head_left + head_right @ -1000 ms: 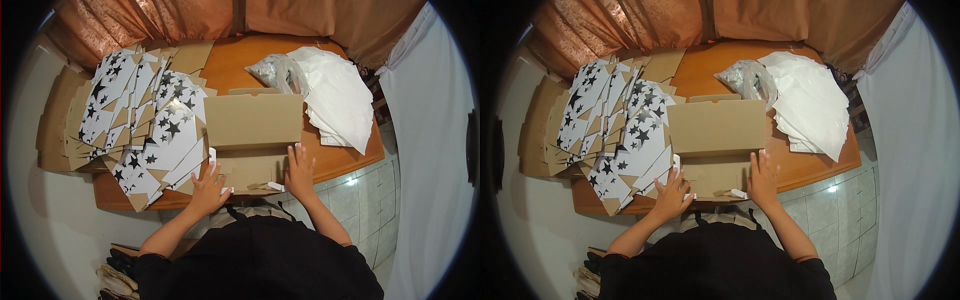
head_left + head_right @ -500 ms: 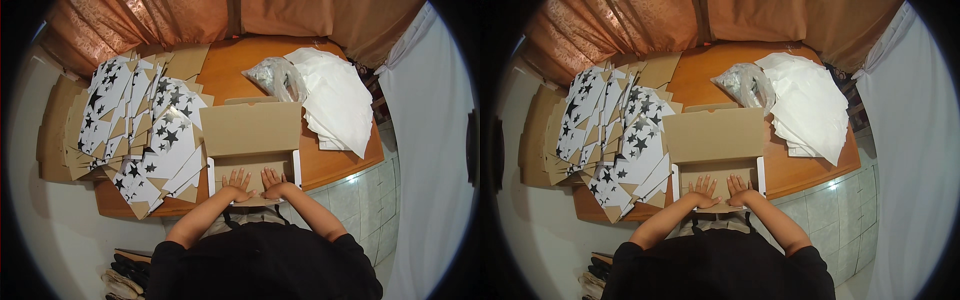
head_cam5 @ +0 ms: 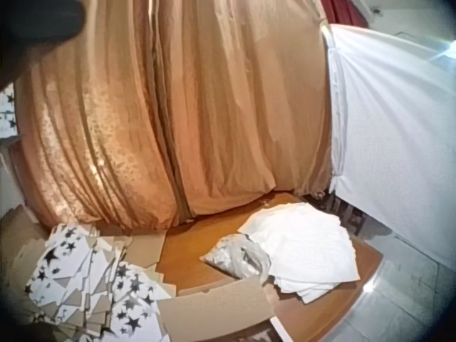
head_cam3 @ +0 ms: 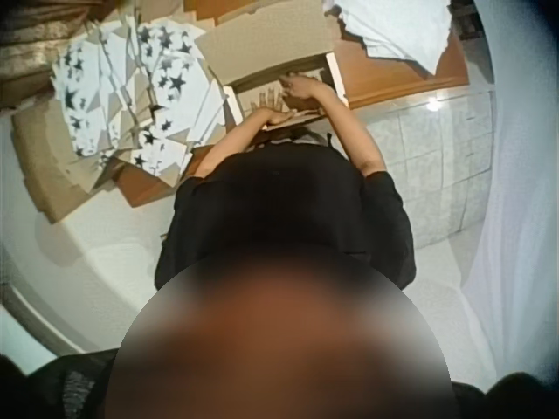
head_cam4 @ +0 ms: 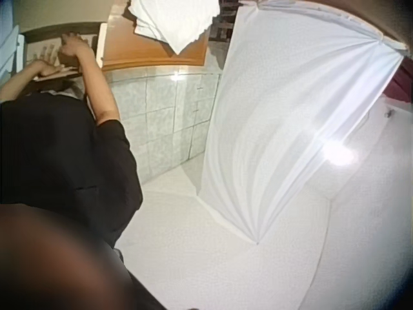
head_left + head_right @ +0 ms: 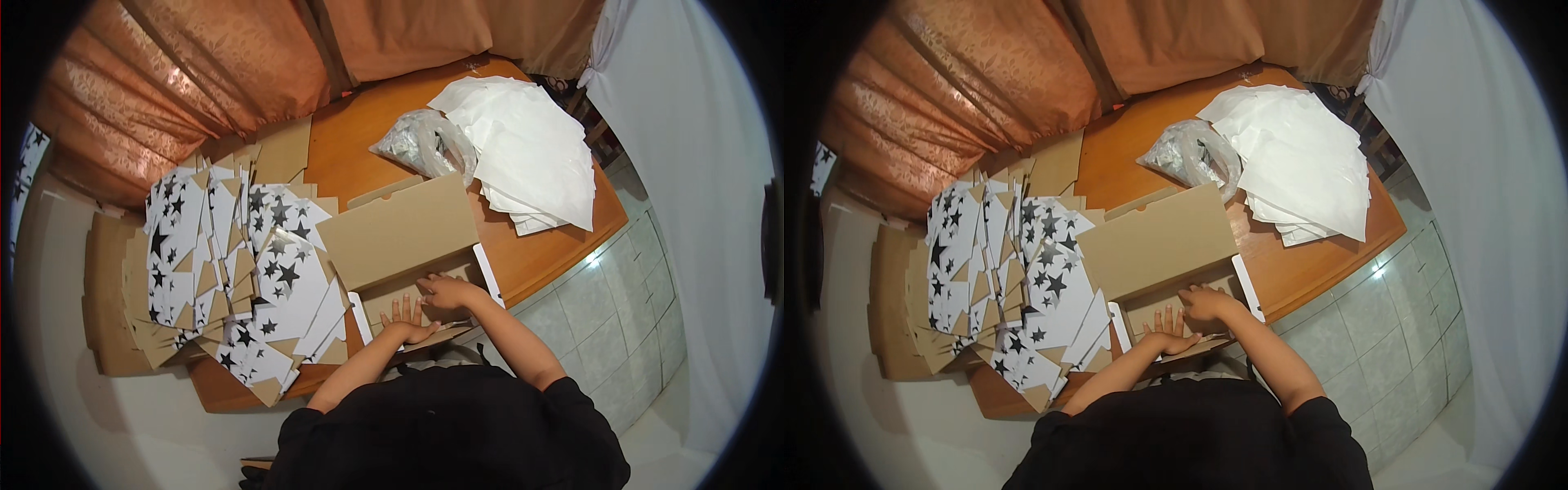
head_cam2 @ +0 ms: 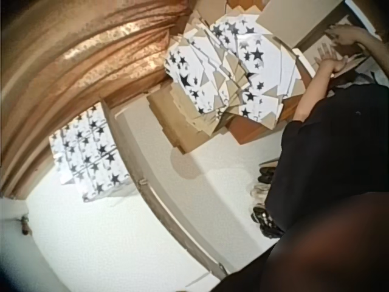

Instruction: Assembling cardboard shoeboxes and placing tissue paper inside.

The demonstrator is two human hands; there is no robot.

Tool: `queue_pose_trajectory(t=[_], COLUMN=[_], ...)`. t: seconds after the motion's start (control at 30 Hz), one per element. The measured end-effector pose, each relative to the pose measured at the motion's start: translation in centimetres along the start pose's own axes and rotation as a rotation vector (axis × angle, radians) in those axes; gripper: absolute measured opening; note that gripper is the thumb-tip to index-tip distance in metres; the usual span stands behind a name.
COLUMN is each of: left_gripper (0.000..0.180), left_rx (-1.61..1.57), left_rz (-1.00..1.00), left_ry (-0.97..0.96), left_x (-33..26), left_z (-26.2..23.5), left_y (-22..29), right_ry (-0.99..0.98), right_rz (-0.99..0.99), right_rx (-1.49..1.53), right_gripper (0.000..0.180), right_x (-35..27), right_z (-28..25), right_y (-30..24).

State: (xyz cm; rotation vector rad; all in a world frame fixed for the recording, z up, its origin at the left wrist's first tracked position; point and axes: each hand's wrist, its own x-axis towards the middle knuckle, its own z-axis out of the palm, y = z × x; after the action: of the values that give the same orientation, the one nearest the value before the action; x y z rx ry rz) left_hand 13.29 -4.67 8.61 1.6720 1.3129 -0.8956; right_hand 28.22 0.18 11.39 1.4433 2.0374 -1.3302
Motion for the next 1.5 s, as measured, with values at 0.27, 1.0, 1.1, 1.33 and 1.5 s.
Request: queue_pose_trajectory(t=[0.27,1.0,1.1,1.33,1.5], left_gripper=[0.107,0.050,0.054,0.065,0.032], left_rx=[-0.085,-0.674,-0.380,0.066,-0.047], left_rz=[-0.017,0.483,0.493,0.488,0.715], left_ry=[0.039,0.801,0.948,1.453,1.349], left_x=[1.9,-4.4,-5.5,-5.5,-5.9], left_z=[-1.5,-9.8,-11.5,-14.6,-15.4], left_y=[1.1,14.1,18.3,25.1,24.9], right_ry=[0.532,1.289,1.301,1.332,1.359], right_rz=[-0.547,0.105,0.088,0.012,-0.096], right_rx=[0.591,-0.237,-0.206,-0.374,-0.470], right_gripper=[0.043,0.011,0.010,0.013,0.013], right_x=[-7.8,-11.7,-14.4,-22.0,-25.3], right_z=[-4.5,-9.9,-11.0,-13.2,-13.4], right_y=[-0.8,27.7,25.8,20.2,16.9])
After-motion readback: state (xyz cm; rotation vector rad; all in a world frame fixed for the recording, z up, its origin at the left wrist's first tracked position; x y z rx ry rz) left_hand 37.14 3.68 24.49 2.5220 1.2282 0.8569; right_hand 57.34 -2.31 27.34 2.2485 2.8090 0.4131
